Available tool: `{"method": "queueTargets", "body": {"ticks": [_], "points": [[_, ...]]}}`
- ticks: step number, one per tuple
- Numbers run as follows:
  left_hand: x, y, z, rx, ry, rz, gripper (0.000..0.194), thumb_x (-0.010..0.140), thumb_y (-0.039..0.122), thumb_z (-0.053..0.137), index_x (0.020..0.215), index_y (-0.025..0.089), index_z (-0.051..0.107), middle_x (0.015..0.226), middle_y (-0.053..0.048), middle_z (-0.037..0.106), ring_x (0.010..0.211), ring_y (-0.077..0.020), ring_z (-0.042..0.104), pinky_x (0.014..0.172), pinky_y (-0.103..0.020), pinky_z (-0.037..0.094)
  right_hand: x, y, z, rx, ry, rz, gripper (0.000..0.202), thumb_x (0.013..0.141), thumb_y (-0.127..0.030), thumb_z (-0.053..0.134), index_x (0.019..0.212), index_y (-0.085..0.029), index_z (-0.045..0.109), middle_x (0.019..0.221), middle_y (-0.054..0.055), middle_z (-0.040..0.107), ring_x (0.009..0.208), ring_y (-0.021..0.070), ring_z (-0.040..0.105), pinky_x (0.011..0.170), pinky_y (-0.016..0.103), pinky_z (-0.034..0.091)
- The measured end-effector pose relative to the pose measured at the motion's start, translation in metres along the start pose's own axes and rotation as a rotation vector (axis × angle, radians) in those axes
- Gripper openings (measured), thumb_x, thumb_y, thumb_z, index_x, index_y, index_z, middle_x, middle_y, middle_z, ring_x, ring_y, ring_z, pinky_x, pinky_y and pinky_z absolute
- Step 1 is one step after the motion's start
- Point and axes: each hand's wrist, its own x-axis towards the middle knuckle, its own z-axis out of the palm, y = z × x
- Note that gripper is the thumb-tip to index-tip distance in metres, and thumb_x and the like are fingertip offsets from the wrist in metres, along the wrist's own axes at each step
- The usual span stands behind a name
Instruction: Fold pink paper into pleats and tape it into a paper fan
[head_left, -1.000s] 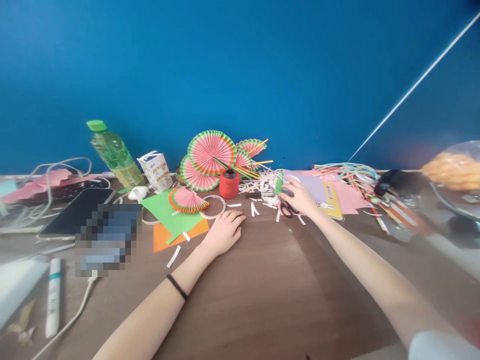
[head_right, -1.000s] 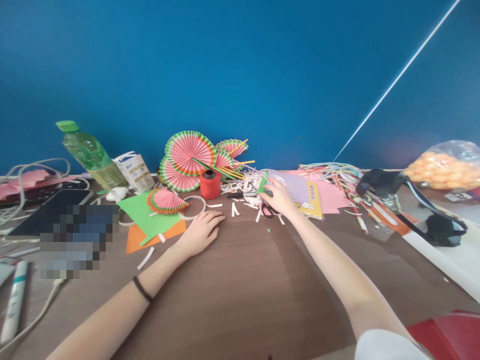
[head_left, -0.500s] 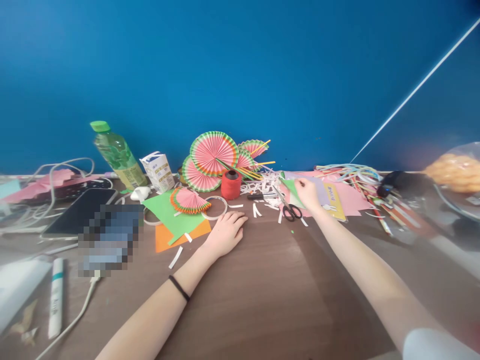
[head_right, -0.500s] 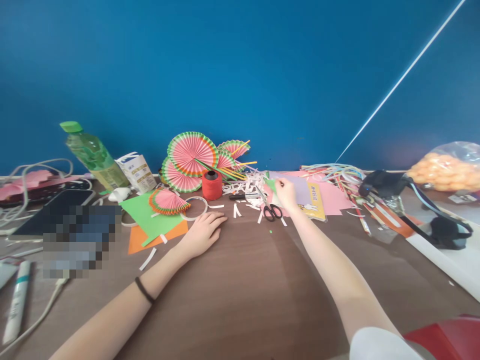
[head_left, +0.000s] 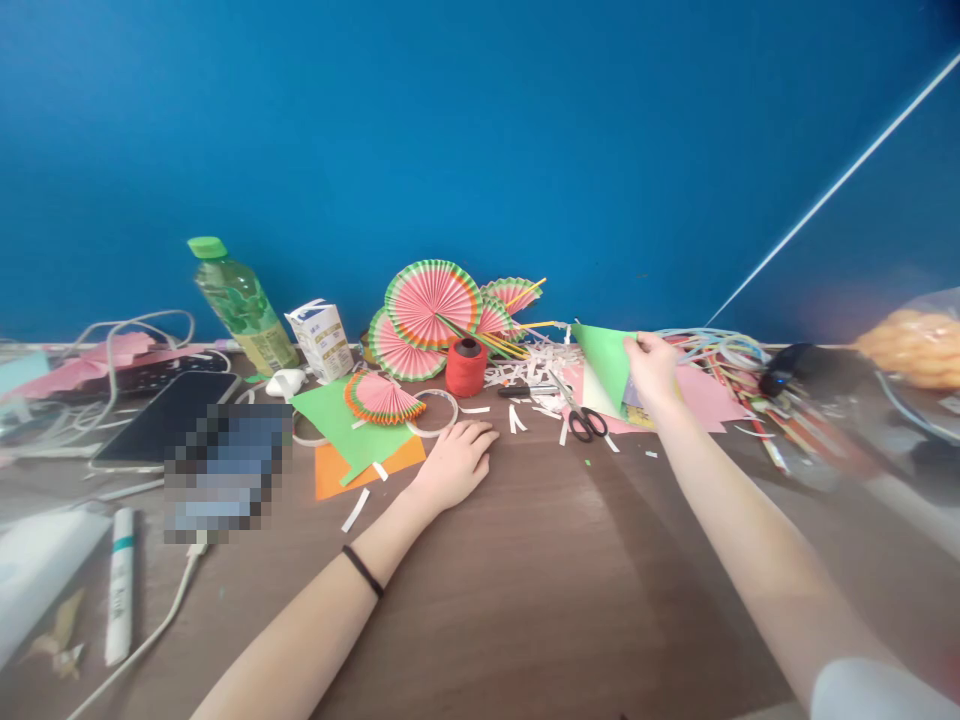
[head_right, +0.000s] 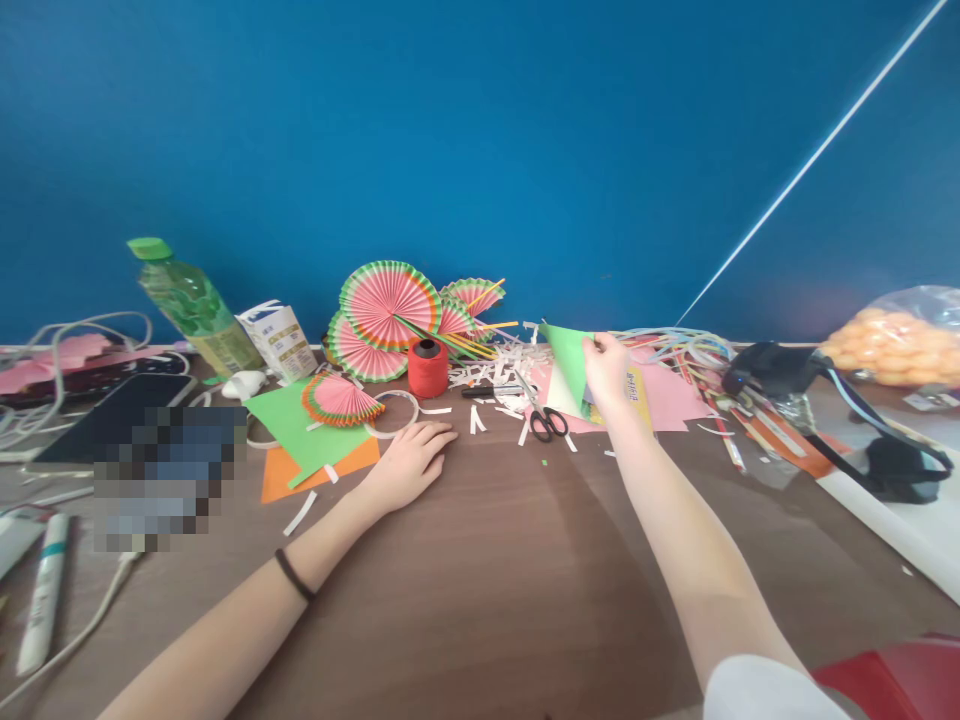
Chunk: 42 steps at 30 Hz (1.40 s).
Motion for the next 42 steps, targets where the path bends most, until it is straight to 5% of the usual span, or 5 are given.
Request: {"method": "queueTargets", "body": {"ticks": [10, 18, 28, 36, 42], "points": [[-0.001, 0.001, 0.001, 0.007, -0.008, -0.003, 0.036, 0.085, 0.017, 0.039, 0.118, 0.018, 0.052, 0.124, -0.005, 0.054, 0.114, -0.0212, 0.044, 0.1, -0.04, 0.034, 0.002, -0.012, -0.003, 0.044, -0.009, -0.075, 0.026, 0.075, -0.033, 0.048, 0.082, -0.014, 0.063, 0.088, 0.012, 0.067, 0.084, 0.025, 0.062, 0.077, 0.037, 0.046], [-0.001, 0.003, -0.003, -0.011, -0.007, -0.006, 0.036, 0.084, 0.016, 0.039, 0.118, 0.018, 0.052, 0.124, -0.005, 0.054, 0.114, -0.0213, 0.045, 0.1, -0.04, 0.034, -0.044, -0.083, -0.015, -0.005, -0.073, -0.339, 0.034, 0.086, -0.034, 0.042, 0.1, -0.014, 0.066, 0.098, 0.011, 0.069, 0.089, 0.0234, 0.063, 0.078, 0.034, 0.048], [0.003, -0.006, 0.001, -0.296, 0.083, -0.019, 0.026, 0.078, 0.009, 0.043, 0.097, 0.014, 0.061, 0.105, -0.012, 0.059, 0.101, -0.0221, 0.053, 0.091, -0.04, 0.043, -0.21, -0.057, 0.009, -0.055, -0.604, -0.947, 0.027, 0.089, -0.017, 0.042, 0.099, -0.018, 0.067, 0.101, 0.003, 0.07, 0.098, 0.0186, 0.064, 0.079, 0.03, 0.054], [0.011, -0.016, -0.02, -0.689, 0.273, -0.328, 0.042, 0.075, 0.005, 0.035, 0.112, 0.013, 0.052, 0.108, -0.008, 0.06, 0.103, -0.0174, 0.055, 0.096, -0.036, 0.041, -0.232, -0.068, 0.002, -0.088, -0.707, -0.949, 0.029, 0.09, -0.029, 0.042, 0.104, -0.017, 0.064, 0.109, 0.005, 0.067, 0.103, 0.021, 0.06, 0.078, 0.034, 0.051], [-0.006, -0.005, -0.048, -0.332, 0.187, -0.175, 0.037, 0.081, 0.011, 0.036, 0.112, 0.015, 0.055, 0.115, -0.009, 0.058, 0.113, -0.019, 0.049, 0.101, -0.038, 0.036, -0.24, -0.082, -0.004, -0.033, -0.991, -0.95, 0.032, 0.09, -0.031, 0.041, 0.112, -0.017, 0.06, 0.125, 0.004, 0.057, 0.113, 0.0215, 0.049, 0.088, 0.036, 0.044]]}}
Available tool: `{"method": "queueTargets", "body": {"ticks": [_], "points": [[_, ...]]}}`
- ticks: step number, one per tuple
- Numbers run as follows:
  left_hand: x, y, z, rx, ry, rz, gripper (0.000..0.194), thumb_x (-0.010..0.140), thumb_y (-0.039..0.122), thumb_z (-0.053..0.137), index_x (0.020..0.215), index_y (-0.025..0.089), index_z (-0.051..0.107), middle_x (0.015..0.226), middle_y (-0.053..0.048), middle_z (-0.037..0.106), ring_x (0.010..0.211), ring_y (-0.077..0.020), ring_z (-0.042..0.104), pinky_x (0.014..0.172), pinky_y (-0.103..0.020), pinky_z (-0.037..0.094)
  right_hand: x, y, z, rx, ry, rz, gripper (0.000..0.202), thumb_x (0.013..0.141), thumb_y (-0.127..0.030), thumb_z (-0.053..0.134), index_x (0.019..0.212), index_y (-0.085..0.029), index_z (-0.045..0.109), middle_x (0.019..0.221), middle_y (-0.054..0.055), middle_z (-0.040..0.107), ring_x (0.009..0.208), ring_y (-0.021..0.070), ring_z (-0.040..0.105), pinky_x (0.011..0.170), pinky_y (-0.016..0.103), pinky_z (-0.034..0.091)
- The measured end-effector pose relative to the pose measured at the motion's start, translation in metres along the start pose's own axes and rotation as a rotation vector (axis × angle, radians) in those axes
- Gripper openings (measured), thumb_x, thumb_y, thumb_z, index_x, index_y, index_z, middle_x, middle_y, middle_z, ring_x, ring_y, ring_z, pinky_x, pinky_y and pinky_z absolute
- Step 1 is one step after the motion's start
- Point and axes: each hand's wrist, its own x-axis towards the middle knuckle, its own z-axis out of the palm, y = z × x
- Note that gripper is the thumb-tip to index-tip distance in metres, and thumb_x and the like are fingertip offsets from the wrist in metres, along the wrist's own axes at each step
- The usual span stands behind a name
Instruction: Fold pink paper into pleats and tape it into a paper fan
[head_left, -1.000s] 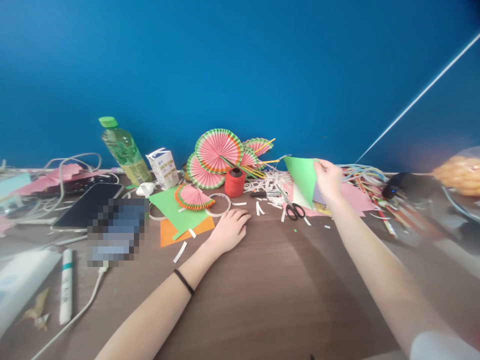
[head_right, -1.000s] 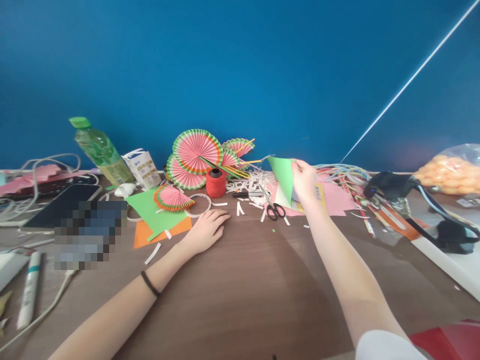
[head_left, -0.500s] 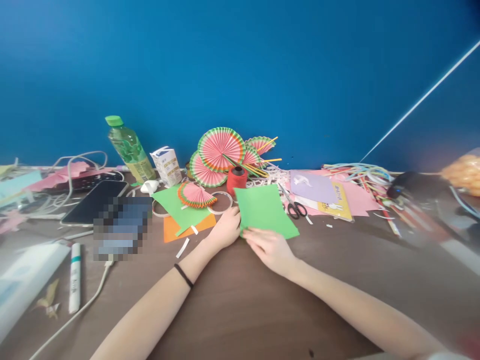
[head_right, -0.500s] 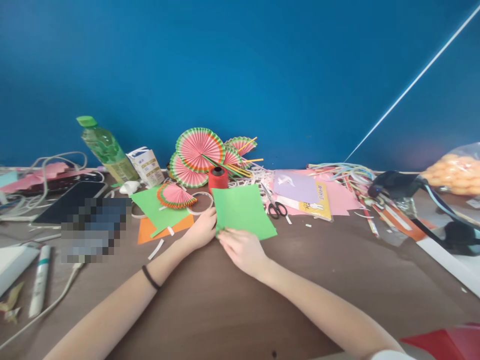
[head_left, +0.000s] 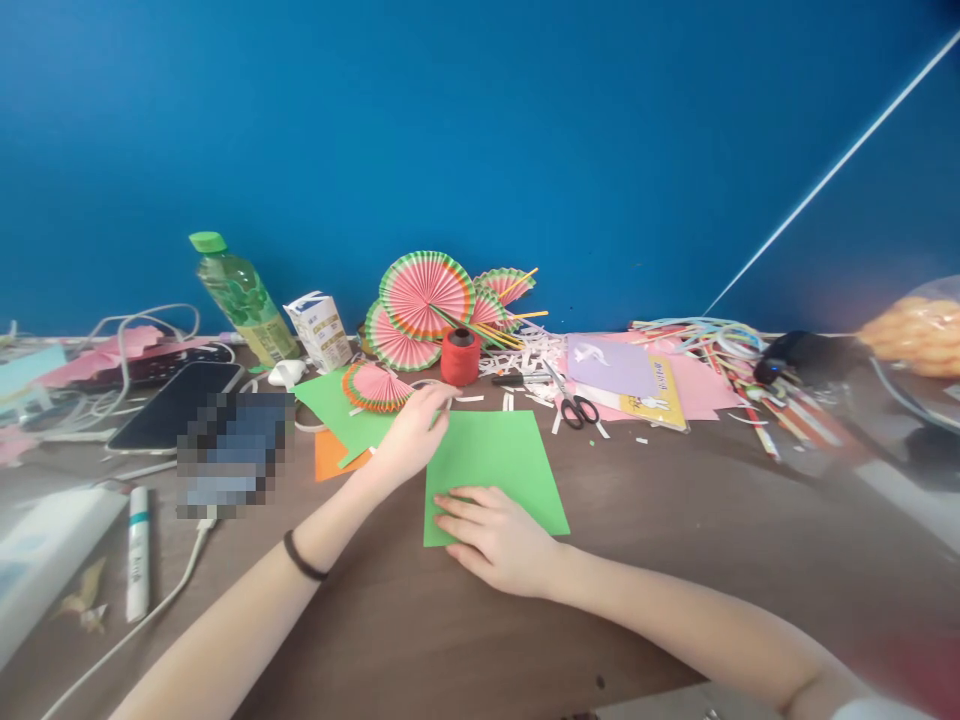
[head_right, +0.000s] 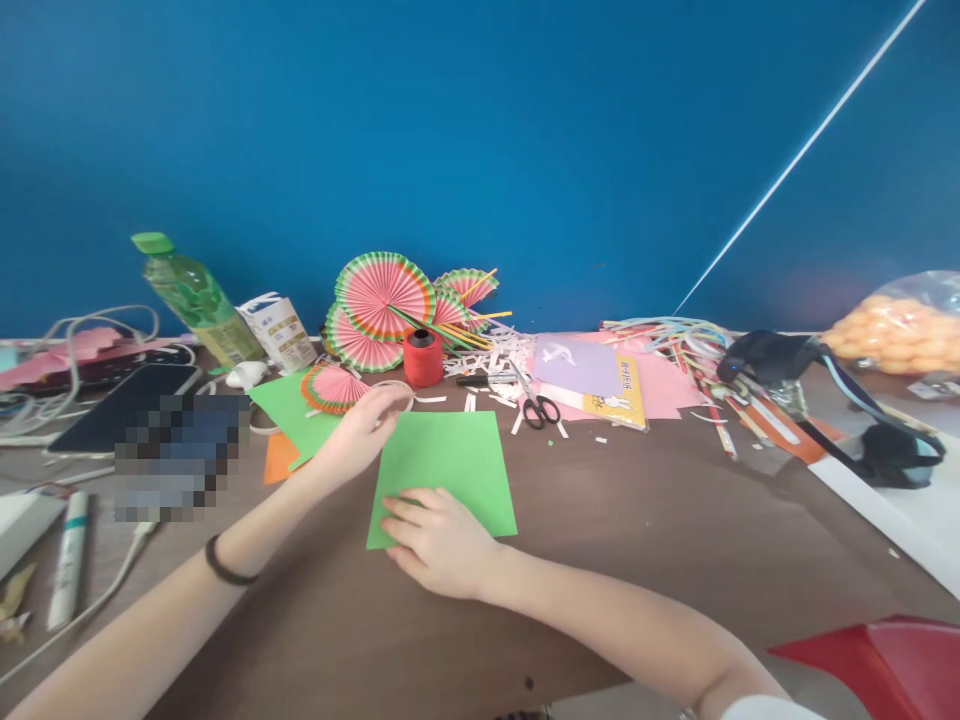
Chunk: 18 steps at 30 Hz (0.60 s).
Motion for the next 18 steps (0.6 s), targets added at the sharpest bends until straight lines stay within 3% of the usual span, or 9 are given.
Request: {"method": "queueTargets", "body": {"ticks": [4, 6, 10, 14, 18], "points": [[-0.044, 0.0, -0.001, 0.18, -0.365, 0.093, 0.041, 0.087, 0.023, 0.039, 0.128, 0.016, 0.045, 0.135, -0.011, 0.046, 0.125, -0.0216, 0.04, 0.103, -0.04, 0.035, 0.002, 0.001, -0.006, 0.149, -0.053, -0.057, 0.031, 0.09, -0.028, 0.043, 0.114, -0.016, 0.058, 0.122, 0.006, 0.059, 0.115, 0.0171, 0.048, 0.096, 0.032, 0.039], [-0.064, -0.006, -0.003, 0.256, -0.436, 0.128, 0.044, 0.089, 0.024, 0.039, 0.132, 0.017, 0.039, 0.143, -0.009, 0.035, 0.132, -0.0228, 0.029, 0.107, -0.043, 0.029, 0.001, 0.007, -0.01, 0.221, -0.038, -0.054, 0.026, 0.09, -0.025, 0.043, 0.107, -0.017, 0.062, 0.111, 0.005, 0.065, 0.108, 0.0151, 0.052, 0.094, 0.03, 0.039], [-0.084, -0.015, -0.013, 0.318, -0.477, 0.118, 0.045, 0.09, 0.026, 0.036, 0.135, 0.021, 0.035, 0.145, -0.007, 0.031, 0.133, -0.0228, 0.028, 0.107, -0.045, 0.028, 0.0, 0.034, -0.018, 0.23, 0.116, 0.118, 0.022, 0.089, -0.02, 0.043, 0.093, -0.018, 0.065, 0.097, 0.005, 0.068, 0.096, 0.0163, 0.057, 0.088, 0.033, 0.042], [-0.078, -0.014, -0.021, 0.33, -0.438, 0.141, 0.04, 0.09, 0.026, 0.039, 0.129, 0.021, 0.044, 0.139, -0.007, 0.04, 0.128, -0.022, 0.037, 0.104, -0.041, 0.033, 0.003, 0.067, -0.023, 0.104, 0.142, 0.332, 0.02, 0.086, -0.019, 0.047, 0.099, -0.017, 0.062, 0.112, 0.009, 0.061, 0.105, 0.0228, 0.052, 0.091, 0.043, 0.04], [-0.072, -0.001, -0.024, 0.365, -0.294, 0.123, 0.027, 0.089, 0.023, 0.038, 0.111, 0.019, 0.054, 0.118, -0.008, 0.056, 0.11, -0.0202, 0.05, 0.097, -0.039, 0.037, 0.002, 0.073, -0.03, 0.082, 0.139, 0.278, 0.019, 0.085, -0.018, 0.049, 0.1, -0.016, 0.059, 0.11, 0.01, 0.06, 0.103, 0.0228, 0.051, 0.089, 0.042, 0.039]]}}
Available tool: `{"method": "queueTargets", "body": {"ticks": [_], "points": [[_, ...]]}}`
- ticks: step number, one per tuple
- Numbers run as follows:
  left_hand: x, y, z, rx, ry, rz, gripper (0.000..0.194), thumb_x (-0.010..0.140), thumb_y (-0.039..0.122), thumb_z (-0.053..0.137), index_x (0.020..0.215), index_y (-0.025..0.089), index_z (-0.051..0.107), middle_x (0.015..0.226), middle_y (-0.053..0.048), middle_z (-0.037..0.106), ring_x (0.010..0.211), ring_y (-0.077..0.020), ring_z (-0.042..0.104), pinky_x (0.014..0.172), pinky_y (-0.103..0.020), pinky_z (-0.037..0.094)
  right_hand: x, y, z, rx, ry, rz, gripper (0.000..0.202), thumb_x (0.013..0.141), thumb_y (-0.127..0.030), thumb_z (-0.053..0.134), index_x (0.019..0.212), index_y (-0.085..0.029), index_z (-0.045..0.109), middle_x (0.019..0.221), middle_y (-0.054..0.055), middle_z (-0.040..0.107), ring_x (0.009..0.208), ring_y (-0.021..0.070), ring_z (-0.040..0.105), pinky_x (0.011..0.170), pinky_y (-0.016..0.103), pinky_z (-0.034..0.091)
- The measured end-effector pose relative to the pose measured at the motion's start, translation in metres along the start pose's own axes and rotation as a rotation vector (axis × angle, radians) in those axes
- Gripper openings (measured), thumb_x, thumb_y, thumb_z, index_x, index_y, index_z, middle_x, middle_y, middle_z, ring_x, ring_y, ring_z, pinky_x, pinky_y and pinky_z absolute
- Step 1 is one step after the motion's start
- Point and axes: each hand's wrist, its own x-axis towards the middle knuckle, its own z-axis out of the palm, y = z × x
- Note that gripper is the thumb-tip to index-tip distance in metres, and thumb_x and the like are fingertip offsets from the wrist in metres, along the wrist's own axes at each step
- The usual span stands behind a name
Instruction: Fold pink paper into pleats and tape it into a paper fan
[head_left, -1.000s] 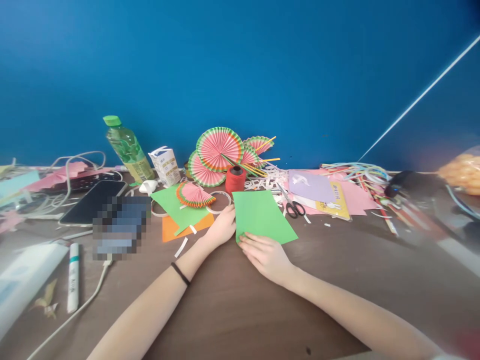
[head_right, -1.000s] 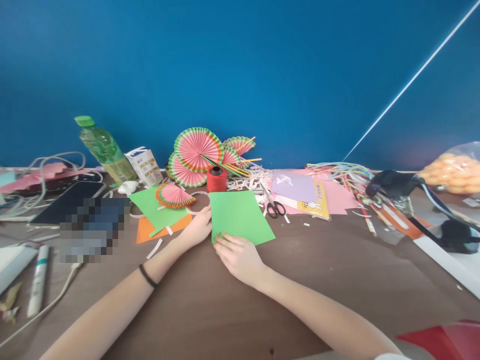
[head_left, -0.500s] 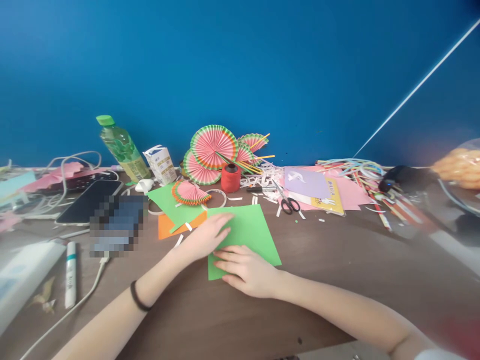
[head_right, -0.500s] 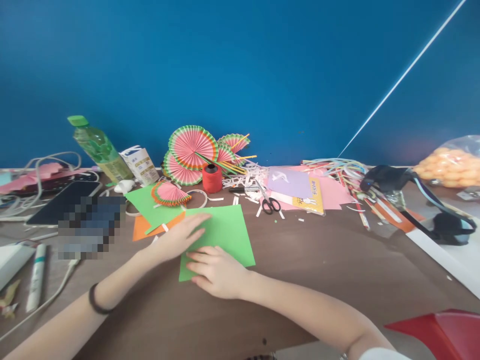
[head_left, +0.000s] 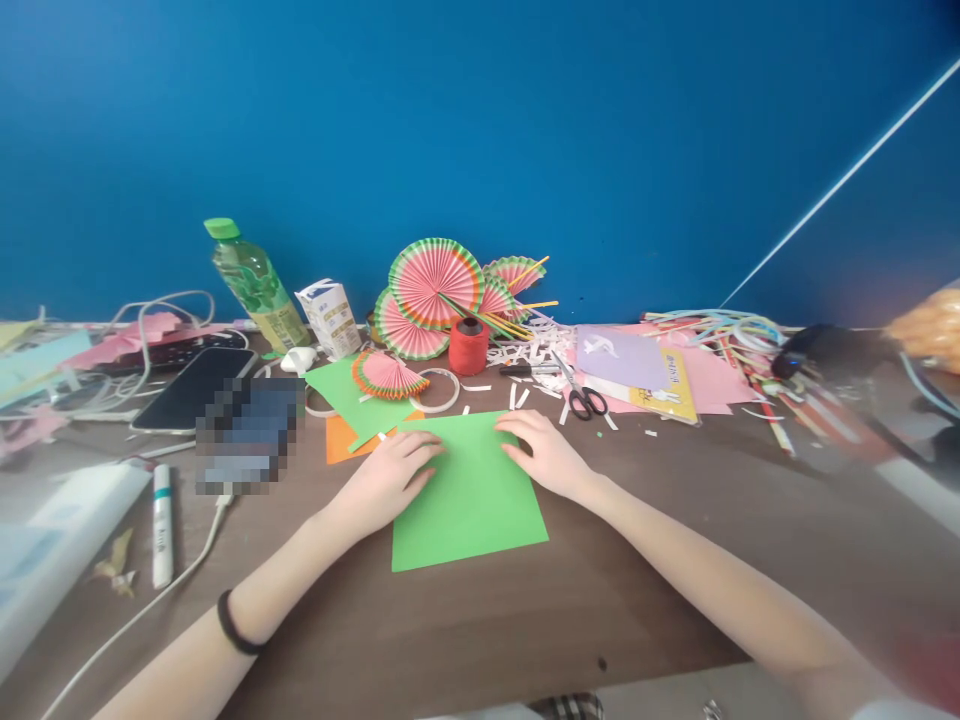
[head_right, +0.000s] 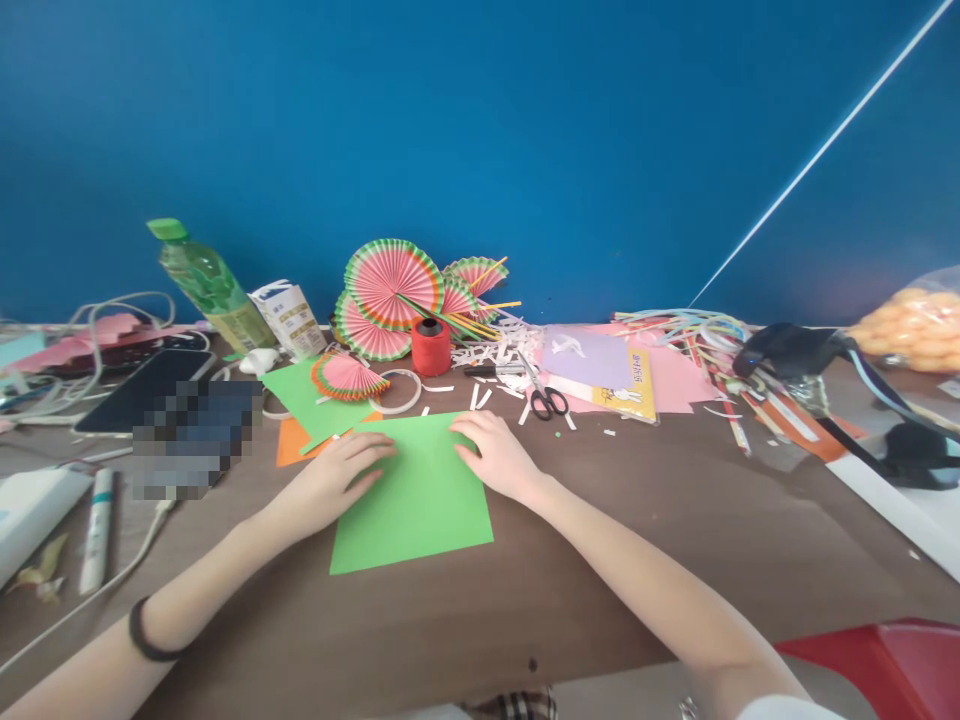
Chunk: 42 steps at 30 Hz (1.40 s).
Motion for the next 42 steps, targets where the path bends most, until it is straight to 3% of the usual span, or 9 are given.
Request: {"method": "queueTargets", "body": {"ticks": [4, 7, 10, 13, 19, 24, 32, 42], "points": [[-0.012, 0.026, -0.001, -0.016, -0.101, 0.026, 0.011, 0.085, 0.025, 0.047, 0.085, 0.018, 0.056, 0.086, -0.004, 0.058, 0.083, -0.0182, 0.053, 0.075, -0.032, 0.042, -0.015, -0.024, -0.006, 0.077, -0.173, -0.217, 0.019, 0.081, -0.034, 0.058, 0.088, -0.017, 0.06, 0.095, 0.007, 0.061, 0.09, 0.0186, 0.053, 0.084, 0.036, 0.04], [-0.023, 0.042, 0.006, -0.052, -0.165, 0.099, 0.022, 0.075, 0.038, 0.062, 0.08, 0.019, 0.053, 0.083, -0.002, 0.055, 0.079, -0.0185, 0.049, 0.068, -0.03, 0.039, -0.028, -0.04, -0.006, 0.113, -0.309, -0.301, 0.038, 0.07, -0.049, 0.066, 0.091, -0.018, 0.059, 0.1, 0.007, 0.058, 0.094, 0.0194, 0.051, 0.086, 0.035, 0.038], [-0.027, 0.044, 0.013, -0.01, -0.131, 0.111, 0.015, 0.079, 0.032, 0.057, 0.08, 0.018, 0.051, 0.082, -0.002, 0.052, 0.076, -0.0171, 0.047, 0.067, -0.029, 0.035, -0.034, -0.043, -0.002, 0.08, -0.373, -0.294, 0.04, 0.071, -0.048, 0.066, 0.095, -0.018, 0.057, 0.107, 0.007, 0.056, 0.101, 0.02, 0.048, 0.09, 0.035, 0.036], [-0.026, 0.039, 0.014, 0.054, -0.111, 0.113, 0.008, 0.083, 0.024, 0.051, 0.078, 0.018, 0.05, 0.08, -0.002, 0.051, 0.074, -0.0167, 0.046, 0.066, -0.03, 0.034, -0.033, -0.039, 0.001, 0.057, -0.366, -0.24, 0.033, 0.075, -0.041, 0.064, 0.097, -0.019, 0.056, 0.108, 0.007, 0.056, 0.103, 0.0196, 0.048, 0.091, 0.035, 0.035], [-0.024, 0.036, 0.011, 0.032, -0.082, 0.145, 0.019, 0.08, 0.037, 0.057, 0.081, 0.019, 0.051, 0.087, -0.003, 0.053, 0.08, -0.0183, 0.046, 0.07, -0.031, 0.035, -0.031, -0.035, 0.002, 0.058, -0.338, -0.226, 0.028, 0.077, -0.038, 0.062, 0.096, -0.02, 0.055, 0.108, 0.007, 0.056, 0.103, 0.0194, 0.047, 0.092, 0.036, 0.035], [-0.028, 0.036, 0.015, 0.011, -0.083, 0.152, 0.014, 0.082, 0.033, 0.055, 0.083, 0.019, 0.051, 0.091, -0.003, 0.054, 0.083, -0.018, 0.045, 0.072, -0.031, 0.035, -0.036, -0.037, 0.004, 0.043, -0.318, -0.224, 0.034, 0.071, -0.045, 0.067, 0.088, -0.019, 0.055, 0.109, 0.008, 0.055, 0.105, 0.0217, 0.045, 0.091, 0.038, 0.035], [-0.03, 0.033, 0.019, -0.075, -0.052, 0.124, 0.016, 0.081, 0.034, 0.057, 0.084, 0.019, 0.051, 0.087, -0.002, 0.053, 0.082, -0.0172, 0.045, 0.072, -0.03, 0.035, -0.043, -0.042, 0.006, 0.037, -0.31, -0.173, 0.014, 0.085, -0.034, 0.054, 0.086, -0.02, 0.055, 0.11, 0.007, 0.056, 0.105, 0.0198, 0.045, 0.089, 0.037, 0.035], [-0.03, 0.035, 0.017, -0.119, -0.071, 0.078, 0.021, 0.076, 0.034, 0.062, 0.085, 0.02, 0.051, 0.088, -0.001, 0.054, 0.084, -0.0175, 0.047, 0.074, -0.03, 0.036, -0.04, -0.039, 0.009, 0.103, -0.29, -0.112, 0.008, 0.086, -0.027, 0.052, 0.089, -0.021, 0.052, 0.108, 0.006, 0.058, 0.103, 0.0179, 0.049, 0.09, 0.036, 0.036]]}}
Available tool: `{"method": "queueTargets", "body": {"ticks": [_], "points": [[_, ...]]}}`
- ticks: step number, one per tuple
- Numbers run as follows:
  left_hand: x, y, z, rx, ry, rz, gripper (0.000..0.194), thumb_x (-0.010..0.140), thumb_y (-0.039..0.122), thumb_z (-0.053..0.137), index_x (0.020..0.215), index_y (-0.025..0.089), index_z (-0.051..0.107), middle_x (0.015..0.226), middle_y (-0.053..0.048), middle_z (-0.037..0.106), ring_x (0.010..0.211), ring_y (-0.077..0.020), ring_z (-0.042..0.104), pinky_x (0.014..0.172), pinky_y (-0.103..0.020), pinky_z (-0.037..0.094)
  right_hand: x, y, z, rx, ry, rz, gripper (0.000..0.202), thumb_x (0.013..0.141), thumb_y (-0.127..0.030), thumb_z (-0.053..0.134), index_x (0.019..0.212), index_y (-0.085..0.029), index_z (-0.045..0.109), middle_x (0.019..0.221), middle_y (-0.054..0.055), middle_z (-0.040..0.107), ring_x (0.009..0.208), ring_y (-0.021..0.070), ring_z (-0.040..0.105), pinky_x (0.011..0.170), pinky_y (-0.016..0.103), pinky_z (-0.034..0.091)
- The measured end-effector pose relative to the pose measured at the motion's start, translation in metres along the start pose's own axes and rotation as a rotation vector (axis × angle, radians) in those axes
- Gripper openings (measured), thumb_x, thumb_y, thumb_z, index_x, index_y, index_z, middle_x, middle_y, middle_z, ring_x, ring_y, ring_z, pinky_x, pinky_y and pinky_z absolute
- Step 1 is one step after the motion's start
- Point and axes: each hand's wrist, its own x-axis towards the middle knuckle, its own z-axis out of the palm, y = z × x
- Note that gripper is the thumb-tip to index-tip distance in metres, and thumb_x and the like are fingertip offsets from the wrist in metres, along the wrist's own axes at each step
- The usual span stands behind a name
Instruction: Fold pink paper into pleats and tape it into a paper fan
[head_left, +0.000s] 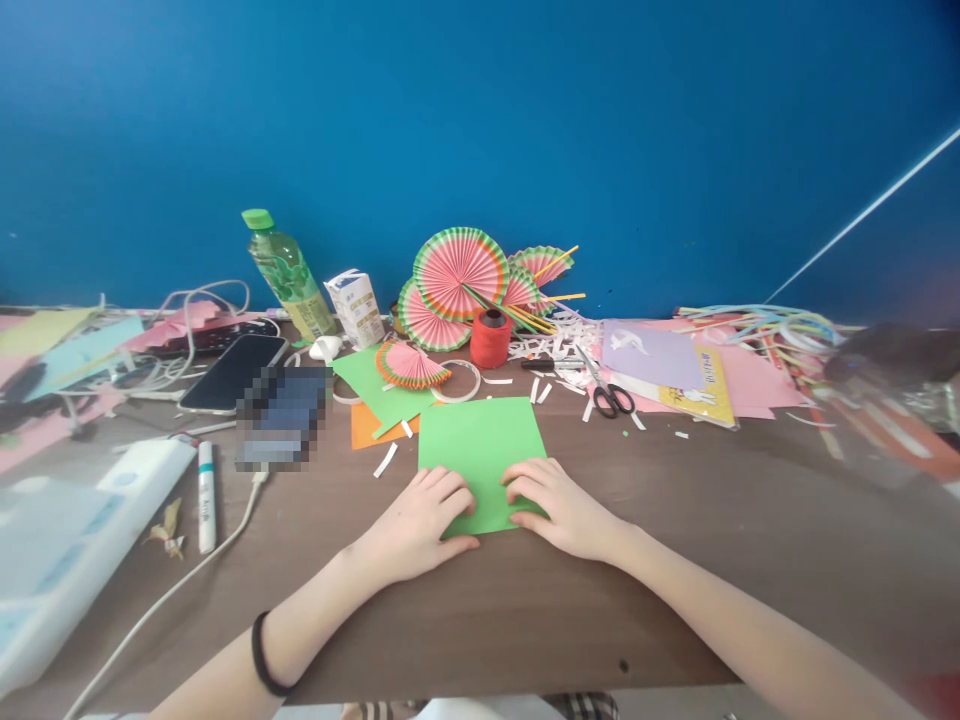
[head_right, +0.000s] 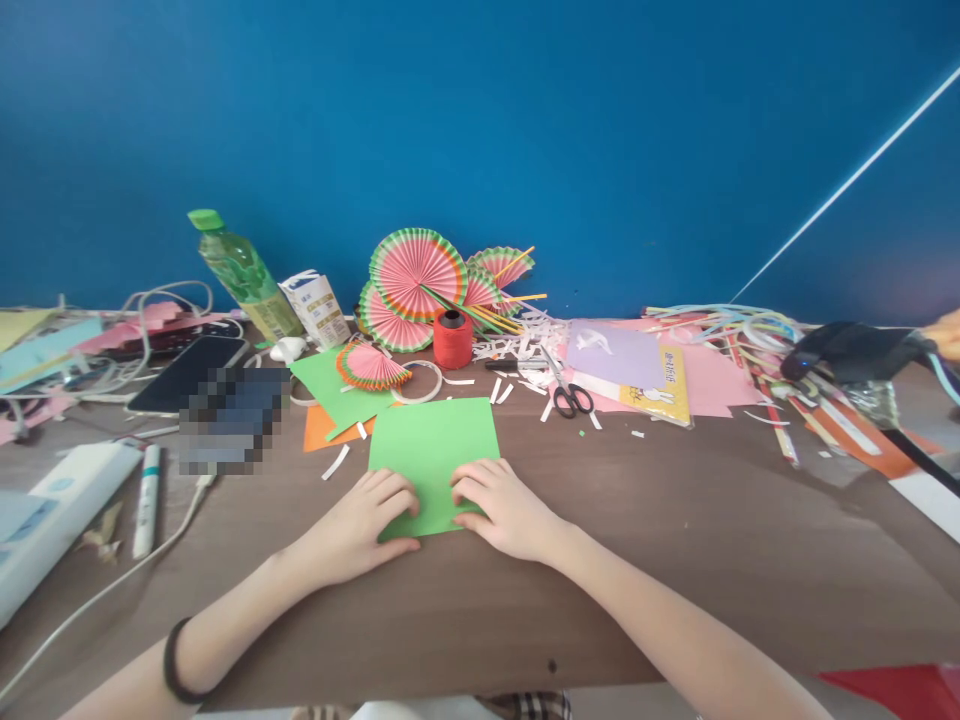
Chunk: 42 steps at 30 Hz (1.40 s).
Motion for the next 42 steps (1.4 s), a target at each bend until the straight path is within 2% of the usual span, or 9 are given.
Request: {"method": "queueTargets", "body": {"ticks": [8, 14, 19, 23, 31, 42], "points": [[0.001, -0.001, -0.002, -0.014, 0.021, 0.006, 0.011, 0.084, 0.03, 0.052, 0.081, 0.019, 0.051, 0.083, -0.001, 0.054, 0.081, -0.0161, 0.048, 0.073, -0.028, 0.038, 0.002, 0.001, 0.0, 0.066, 0.08, 0.036, 0.01, 0.088, -0.029, 0.049, 0.083, -0.021, 0.052, 0.101, 0.005, 0.06, 0.097, 0.0166, 0.053, 0.088, 0.035, 0.038], [0.0, -0.002, 0.0, -0.01, 0.073, -0.012, 0.021, 0.088, 0.029, 0.043, 0.07, 0.018, 0.048, 0.069, 0.0, 0.051, 0.065, -0.0129, 0.047, 0.061, -0.025, 0.038, -0.002, -0.001, 0.001, 0.097, 0.167, -0.034, 0.015, 0.082, -0.034, 0.057, 0.08, -0.02, 0.051, 0.091, 0.004, 0.063, 0.096, 0.0175, 0.055, 0.086, 0.034, 0.038], [0.0, -0.003, 0.004, 0.025, 0.086, -0.015, 0.025, 0.088, 0.033, 0.043, 0.069, 0.018, 0.046, 0.065, 0.001, 0.049, 0.059, -0.0118, 0.046, 0.055, -0.023, 0.036, -0.003, -0.002, 0.005, -0.004, 0.152, -0.049, 0.022, 0.087, -0.033, 0.05, 0.07, -0.019, 0.051, 0.071, 0.001, 0.057, 0.074, 0.0141, 0.05, 0.072, 0.029, 0.038], [0.0, -0.003, 0.002, 0.048, 0.071, -0.043, 0.027, 0.089, 0.034, 0.042, 0.068, 0.018, 0.045, 0.063, 0.002, 0.048, 0.057, -0.0113, 0.046, 0.053, -0.022, 0.034, -0.003, 0.001, 0.007, -0.044, 0.161, -0.021, 0.028, 0.088, -0.036, 0.046, 0.067, -0.019, 0.049, 0.064, 0.001, 0.052, 0.066, 0.014, 0.044, 0.063, 0.026, 0.036], [0.0, -0.006, 0.001, 0.066, 0.032, -0.081, 0.028, 0.091, 0.032, 0.037, 0.068, 0.019, 0.047, 0.064, 0.001, 0.051, 0.061, -0.013, 0.048, 0.056, -0.023, 0.034, -0.001, 0.003, 0.008, -0.077, 0.132, 0.065, 0.031, 0.09, -0.035, 0.042, 0.063, -0.019, 0.043, 0.062, 0.0, 0.048, 0.062, 0.0136, 0.042, 0.057, 0.025, 0.034], [0.005, -0.007, -0.009, -0.007, -0.056, -0.174, 0.032, 0.09, 0.032, 0.037, 0.064, 0.018, 0.046, 0.064, 0.0, 0.051, 0.067, -0.0146, 0.046, 0.063, -0.024, 0.035, 0.001, 0.002, 0.007, -0.021, 0.121, 0.119, 0.031, 0.087, -0.031, 0.049, 0.06, -0.019, 0.04, 0.06, -0.002, 0.045, 0.061, 0.0126, 0.04, 0.057, 0.024, 0.033]]}}
